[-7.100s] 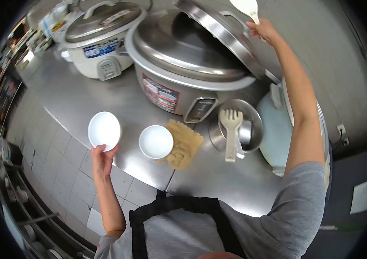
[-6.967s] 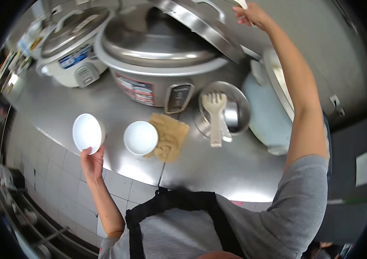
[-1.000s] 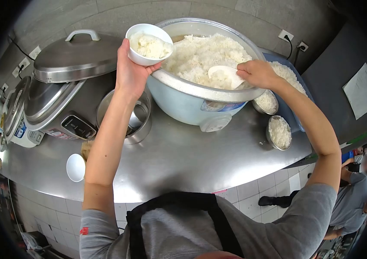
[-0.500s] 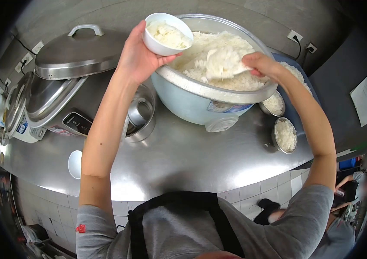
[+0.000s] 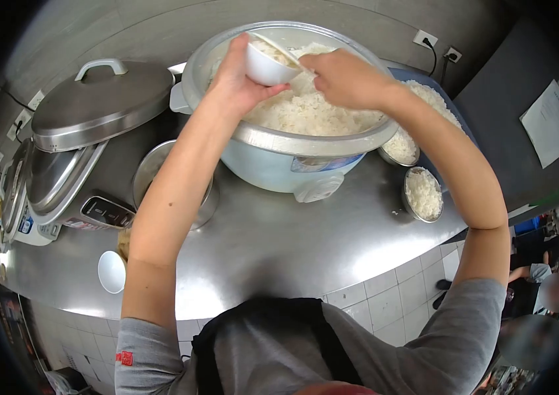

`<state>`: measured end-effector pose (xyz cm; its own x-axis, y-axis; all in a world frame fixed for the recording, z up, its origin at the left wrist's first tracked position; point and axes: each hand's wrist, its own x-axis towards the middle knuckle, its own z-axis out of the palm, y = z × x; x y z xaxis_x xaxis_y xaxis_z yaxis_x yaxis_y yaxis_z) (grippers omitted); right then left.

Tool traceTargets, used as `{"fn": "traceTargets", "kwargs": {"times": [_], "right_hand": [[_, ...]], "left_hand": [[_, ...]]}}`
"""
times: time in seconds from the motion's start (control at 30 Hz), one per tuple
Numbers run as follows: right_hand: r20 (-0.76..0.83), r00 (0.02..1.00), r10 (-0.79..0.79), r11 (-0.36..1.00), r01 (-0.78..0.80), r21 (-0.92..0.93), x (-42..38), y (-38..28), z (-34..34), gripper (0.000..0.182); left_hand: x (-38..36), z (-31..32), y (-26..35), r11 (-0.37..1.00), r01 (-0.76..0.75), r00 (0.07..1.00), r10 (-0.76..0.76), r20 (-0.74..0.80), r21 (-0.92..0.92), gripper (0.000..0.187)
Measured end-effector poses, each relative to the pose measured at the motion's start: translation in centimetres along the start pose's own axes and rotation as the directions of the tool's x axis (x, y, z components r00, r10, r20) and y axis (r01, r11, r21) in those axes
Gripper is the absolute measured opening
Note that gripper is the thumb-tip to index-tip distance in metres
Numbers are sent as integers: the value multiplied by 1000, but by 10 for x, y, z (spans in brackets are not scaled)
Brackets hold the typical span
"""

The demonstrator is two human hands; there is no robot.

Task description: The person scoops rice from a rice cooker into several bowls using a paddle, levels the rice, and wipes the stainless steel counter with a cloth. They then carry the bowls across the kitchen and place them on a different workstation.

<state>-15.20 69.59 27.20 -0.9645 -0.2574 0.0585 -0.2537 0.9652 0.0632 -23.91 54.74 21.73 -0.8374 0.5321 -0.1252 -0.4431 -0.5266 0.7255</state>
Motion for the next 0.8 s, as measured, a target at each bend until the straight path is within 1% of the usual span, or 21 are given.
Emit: {"fn": "traceTargets", "kwargs": {"times": [0.07,0.1,0.13,0.2,0.3,0.4,0.43,0.5,0.57,0.6,0.73,0.8], "right_hand": [[-46,996,72,993,-67,98,-1,26,-11,41],[-308,952,-7,999,20,39,-3,48,1,35],[-248,965,85,996,-92,-15,-7,52,0,31],[-143,952,271,945,-291,-148,-12,54,-2,25],[22,967,253,926,-235,-295,-11,52,23,24],[53,975,218,965,-206,-165,1,44,40,26],[56,985,165,980,-157,-118,5,43,44,26],[78,990,119,992,-115,-45,12,40,55,27],[87,993,85,994,-78,-80,13,34,56,27],[94,991,94,994,-88,-58,14,33,57,27],[134,988,74,997,-78,24,13,35,58,27],[131,989,68,997,-73,31,13,35,59,27]], "left_hand": [[-8,-3,5,998,-58,998,58,5,-1,56],[-13,-6,8,996,-86,996,86,7,2,56],[-16,-11,12,992,-129,992,129,10,13,56],[-21,-20,19,975,-221,975,221,17,28,57],[-21,-38,25,944,-328,944,327,43,22,60],[-19,-50,21,909,-414,907,417,60,-56,61],[-18,-51,18,897,-432,896,439,68,-94,62],[-19,-55,19,873,-477,868,486,103,-100,62],[-18,-58,16,867,-486,858,497,127,-109,61],[-20,-57,16,870,-482,861,492,128,-101,60],[-26,-45,15,860,-499,862,505,45,-108,59],[-25,-43,15,857,-506,859,511,38,-97,58]]}}
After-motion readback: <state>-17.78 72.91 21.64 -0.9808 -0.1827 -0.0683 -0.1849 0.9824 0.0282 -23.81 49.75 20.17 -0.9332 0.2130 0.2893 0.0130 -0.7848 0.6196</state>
